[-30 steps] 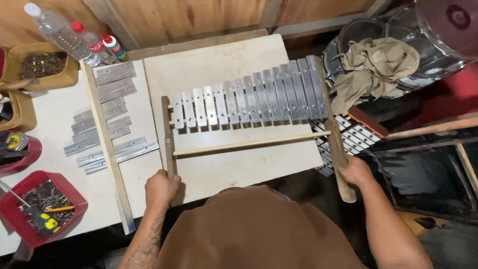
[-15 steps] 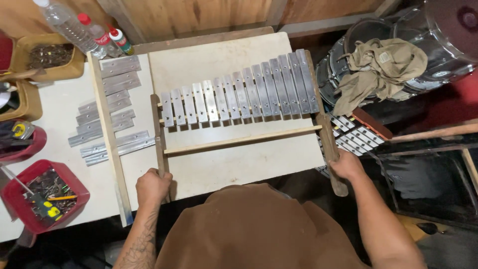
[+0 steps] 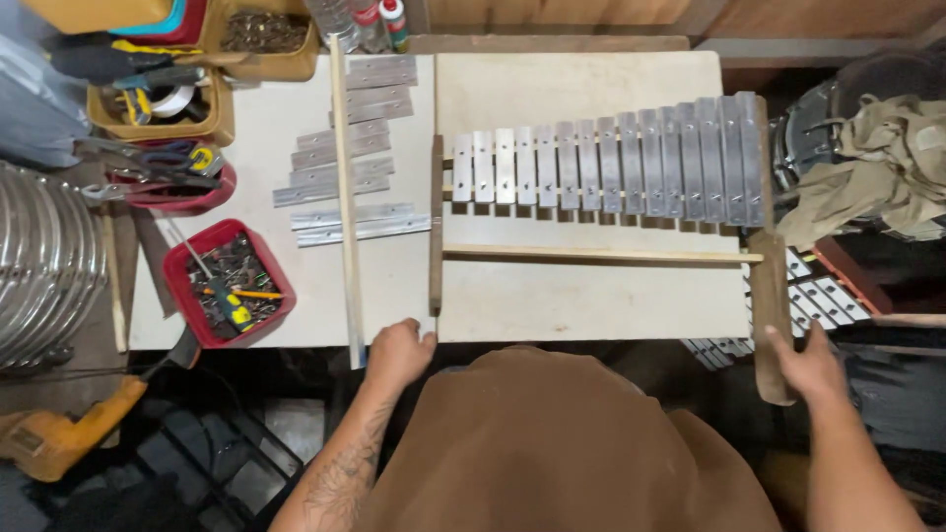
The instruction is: Assembling a glockenspiel by aligning metal bars on a wooden frame and marking positions with a pencil
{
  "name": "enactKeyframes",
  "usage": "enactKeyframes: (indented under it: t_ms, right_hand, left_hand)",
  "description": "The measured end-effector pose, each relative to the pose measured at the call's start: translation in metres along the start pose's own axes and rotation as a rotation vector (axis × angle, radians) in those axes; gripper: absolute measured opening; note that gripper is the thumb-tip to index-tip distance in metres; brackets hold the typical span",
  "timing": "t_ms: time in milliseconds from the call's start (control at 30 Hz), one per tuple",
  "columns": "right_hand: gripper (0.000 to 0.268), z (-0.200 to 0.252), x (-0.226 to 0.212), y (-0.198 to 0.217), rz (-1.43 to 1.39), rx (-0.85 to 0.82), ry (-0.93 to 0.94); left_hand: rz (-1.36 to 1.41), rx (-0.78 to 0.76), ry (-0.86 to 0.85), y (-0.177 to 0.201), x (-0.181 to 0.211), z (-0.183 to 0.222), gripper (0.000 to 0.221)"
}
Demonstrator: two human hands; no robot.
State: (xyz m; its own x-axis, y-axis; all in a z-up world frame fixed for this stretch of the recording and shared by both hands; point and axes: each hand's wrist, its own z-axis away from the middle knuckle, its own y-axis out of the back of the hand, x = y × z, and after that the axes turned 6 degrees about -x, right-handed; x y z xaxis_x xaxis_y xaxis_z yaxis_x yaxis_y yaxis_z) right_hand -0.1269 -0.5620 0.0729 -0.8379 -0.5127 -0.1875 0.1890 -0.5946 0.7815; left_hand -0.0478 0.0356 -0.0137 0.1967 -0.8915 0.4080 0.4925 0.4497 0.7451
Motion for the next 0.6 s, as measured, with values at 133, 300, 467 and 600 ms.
enactKeyframes:
  t_ms: [133,300,467,600]
  right_hand:
    - [0.097,0.032,0.023,-0.019,-0.033,0.122,-0.036]
    - [0.085,0.079,0.054,-0.062,-0.043,0.180,-0.090]
    - [0.091,0.084,0.107,-0.102,-0.005,0.126,-0.191]
    - [0.094,0.083,0.125,-0.110,-0.004,0.088,-0.242]
  left_hand:
    - [0.021,-0.204,-0.110,-0.002,-0.013,0.026,0.038]
    - [-0.024,-0.281,-0.157,-0.015,-0.035,0.031,0.033]
    - [-0.004,-0.305,-0.200,-0.013,-0.042,0.028,0.031]
    - [0.034,-0.296,-0.203,0.000,-0.035,0.025,0.033]
